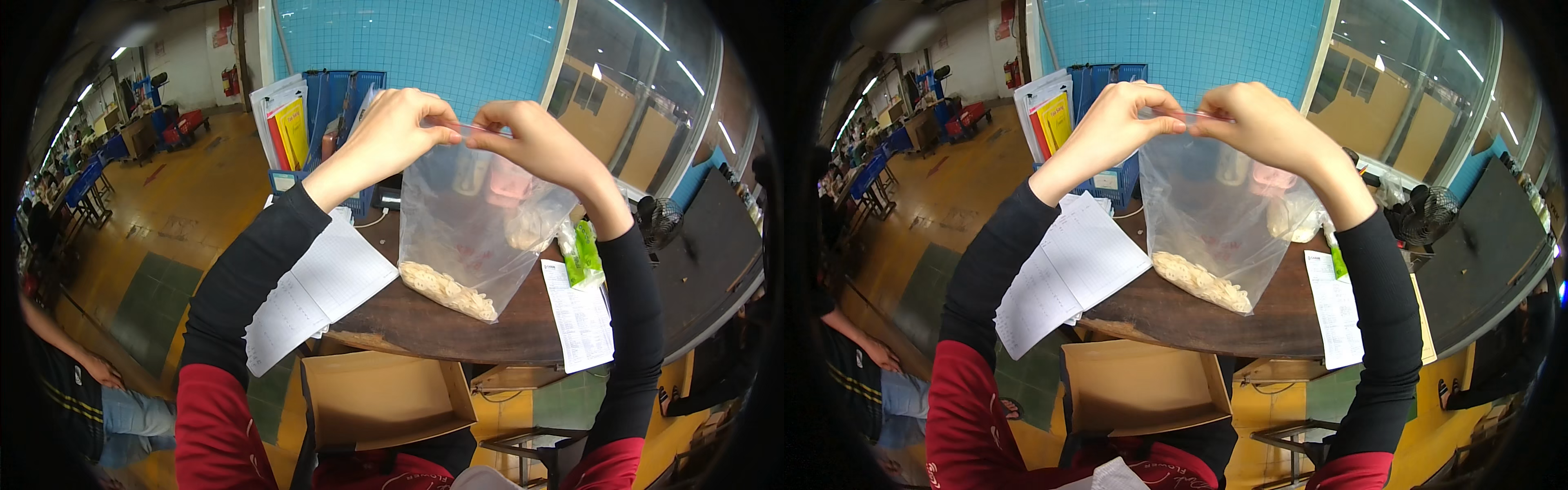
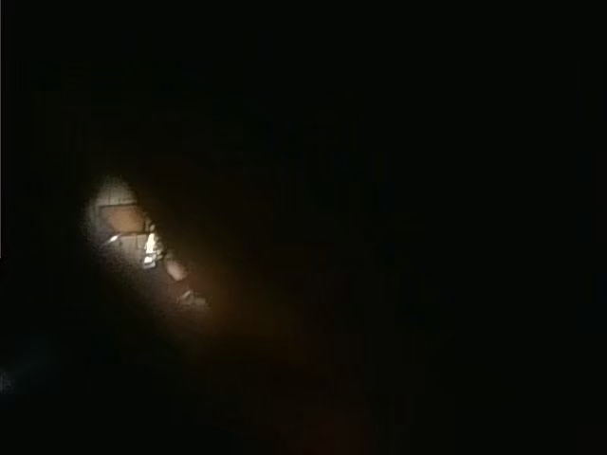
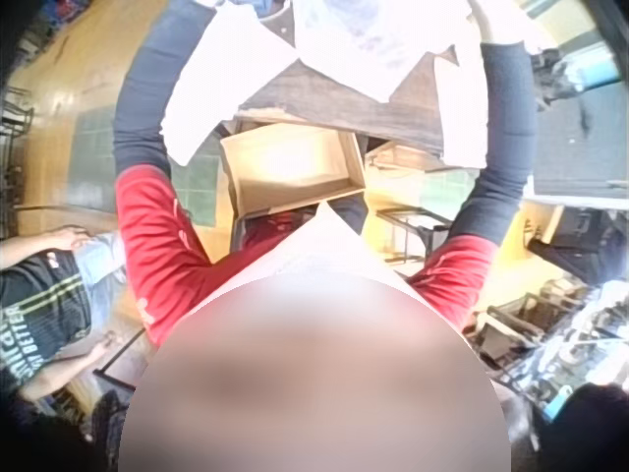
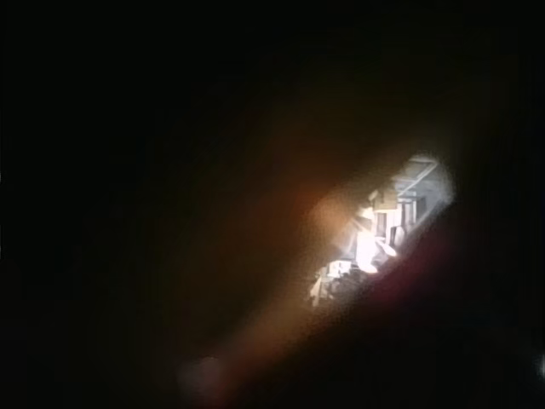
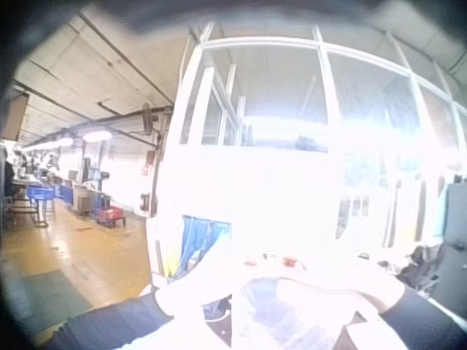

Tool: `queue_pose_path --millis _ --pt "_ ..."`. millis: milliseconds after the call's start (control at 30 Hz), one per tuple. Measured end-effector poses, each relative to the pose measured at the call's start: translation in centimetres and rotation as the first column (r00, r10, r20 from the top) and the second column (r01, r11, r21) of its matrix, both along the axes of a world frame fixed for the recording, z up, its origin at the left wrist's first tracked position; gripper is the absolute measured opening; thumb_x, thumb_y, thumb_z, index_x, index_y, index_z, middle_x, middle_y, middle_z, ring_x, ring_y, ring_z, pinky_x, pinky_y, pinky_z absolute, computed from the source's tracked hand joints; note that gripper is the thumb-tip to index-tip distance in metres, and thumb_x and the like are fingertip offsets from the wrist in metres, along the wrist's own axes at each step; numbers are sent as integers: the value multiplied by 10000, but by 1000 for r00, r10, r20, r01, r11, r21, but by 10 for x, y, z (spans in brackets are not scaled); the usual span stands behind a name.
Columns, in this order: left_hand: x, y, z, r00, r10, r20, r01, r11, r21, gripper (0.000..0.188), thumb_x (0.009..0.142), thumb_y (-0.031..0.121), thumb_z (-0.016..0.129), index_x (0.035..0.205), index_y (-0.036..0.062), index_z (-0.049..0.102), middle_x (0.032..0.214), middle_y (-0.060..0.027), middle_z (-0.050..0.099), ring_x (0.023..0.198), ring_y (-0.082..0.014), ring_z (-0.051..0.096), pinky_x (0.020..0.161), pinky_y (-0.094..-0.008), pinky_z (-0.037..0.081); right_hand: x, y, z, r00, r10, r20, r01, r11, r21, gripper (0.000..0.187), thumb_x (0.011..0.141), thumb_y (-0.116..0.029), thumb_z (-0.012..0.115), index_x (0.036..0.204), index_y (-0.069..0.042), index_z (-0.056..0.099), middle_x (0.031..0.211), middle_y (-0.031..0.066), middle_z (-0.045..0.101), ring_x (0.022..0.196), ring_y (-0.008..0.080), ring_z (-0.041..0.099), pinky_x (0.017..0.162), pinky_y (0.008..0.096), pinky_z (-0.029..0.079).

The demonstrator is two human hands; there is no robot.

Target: The person sorts small white decorative pieces on a table, arranging them into a pile. They then transfer the pieces into a clear plastic bag and place the bag into a cardboard box.

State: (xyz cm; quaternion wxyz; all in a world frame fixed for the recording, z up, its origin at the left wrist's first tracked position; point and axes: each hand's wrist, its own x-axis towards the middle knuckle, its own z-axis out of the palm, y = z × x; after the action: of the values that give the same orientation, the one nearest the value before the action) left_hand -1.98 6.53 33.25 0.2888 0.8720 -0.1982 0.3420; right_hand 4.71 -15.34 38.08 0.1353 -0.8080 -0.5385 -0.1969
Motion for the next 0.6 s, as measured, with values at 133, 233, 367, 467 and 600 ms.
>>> queue_pose_path --millis 133,233,367,467,600 --pt "2 9 0 999 -10 -40 9 1000 -25 273 864 265 795 983 19 795 924 -107 766 915 -227 699 885 -360 527 -2 -20 3 996 83 -35 -80 995 64 330 844 -265 816 1008 17 764 811 162 733 707 240 674 693 346 539" --pt "4 11 1 997 -49 -52 46 997 -57 271 854 268 804 990 33 801 922 -103 762 918 -238 687 883 -357 524 -6 -30 4 996 52 -75 -48 997 66 285 847 -238 814 959 21 775 782 153 728 685 219 663 682 336 534" --pt "5 4 6 998 -54 -18 54 998 17 295 845 302 818 1010 57 806 957 -76 765 965 -227 670 924 -347 496 -6 -30 1 996 3 -84 4 997 83 251 853 -214 805 939 21 780 764 143 724 675 217 666 673 337 530" --pt "3 -2 8 999 26 41 -33 982 184 312 848 357 809 1009 90 806 998 -53 770 1027 -220 669 1011 -373 430 -4 -33 -1 998 -38 -49 41 997 69 238 864 -213 787 946 11 777 777 142 726 685 238 676 672 346 533" --pt "6 -11 1 987 -9 160 -31 969 244 297 872 401 768 981 127 799 1004 -52 771 1052 -242 677 1065 -465 344 0 -33 -5 999 8 47 -11 997 77 202 875 -217 752 909 -18 760 793 133 718 705 307 662 686 394 523"
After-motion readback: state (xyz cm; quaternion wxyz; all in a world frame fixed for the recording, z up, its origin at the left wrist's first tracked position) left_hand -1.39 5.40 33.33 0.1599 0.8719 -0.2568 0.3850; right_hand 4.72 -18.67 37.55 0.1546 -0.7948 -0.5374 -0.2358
